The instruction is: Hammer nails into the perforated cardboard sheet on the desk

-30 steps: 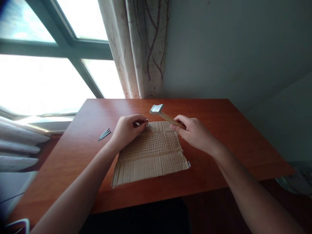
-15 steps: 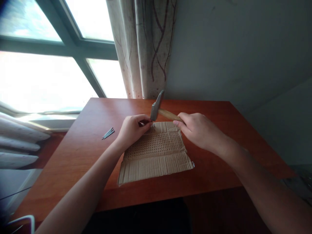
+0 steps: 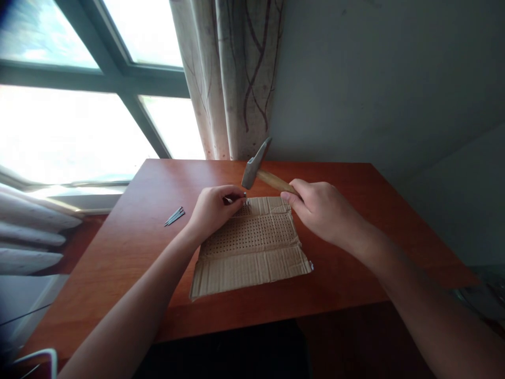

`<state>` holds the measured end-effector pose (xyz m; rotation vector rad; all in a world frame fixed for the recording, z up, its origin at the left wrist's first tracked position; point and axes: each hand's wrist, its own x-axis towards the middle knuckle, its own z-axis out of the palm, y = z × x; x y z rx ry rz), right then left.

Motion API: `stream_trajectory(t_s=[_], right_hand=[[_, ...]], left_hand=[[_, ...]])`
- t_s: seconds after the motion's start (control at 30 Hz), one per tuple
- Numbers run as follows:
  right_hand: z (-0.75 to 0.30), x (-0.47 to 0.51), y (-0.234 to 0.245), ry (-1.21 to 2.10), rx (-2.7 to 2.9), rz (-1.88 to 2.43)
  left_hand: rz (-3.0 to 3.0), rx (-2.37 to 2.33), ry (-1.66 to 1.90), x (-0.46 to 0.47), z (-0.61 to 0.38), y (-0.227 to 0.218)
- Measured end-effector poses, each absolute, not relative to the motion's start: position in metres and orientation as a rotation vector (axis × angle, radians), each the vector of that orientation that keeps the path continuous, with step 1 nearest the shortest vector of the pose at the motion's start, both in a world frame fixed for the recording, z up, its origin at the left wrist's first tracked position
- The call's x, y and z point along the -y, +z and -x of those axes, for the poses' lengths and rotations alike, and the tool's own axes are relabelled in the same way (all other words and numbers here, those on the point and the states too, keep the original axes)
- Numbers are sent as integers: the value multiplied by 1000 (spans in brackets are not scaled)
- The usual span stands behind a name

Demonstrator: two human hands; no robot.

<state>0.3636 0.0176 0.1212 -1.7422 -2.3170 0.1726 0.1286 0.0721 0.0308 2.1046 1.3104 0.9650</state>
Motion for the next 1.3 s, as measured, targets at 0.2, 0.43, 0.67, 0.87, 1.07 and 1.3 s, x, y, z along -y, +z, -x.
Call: stream_trajectory(t_s=[0.2,0.43,0.67,0.87,1.07,1.3], right_hand=[[-361,-17,120,148,2348,1774],[-361,-18,118,157,2380,1805],[-361,-16,117,164,2344,1783],[-359,-16,117,138,2356,1788],[-358,-14,112,167,2385,1808],[-358,-14,111,195,2353,1811]], left_hand=[[-2114,-1311,958,-72,-128,31],[-2133,-1326,916,-73,-128,31],[-2121,-1327,917,-71,-129,34],[-2114,-1336,929,-72,-129,34],[-2123,-1335,914,-71,-128,33],[-2133,-1317,917,-75,-128,29]])
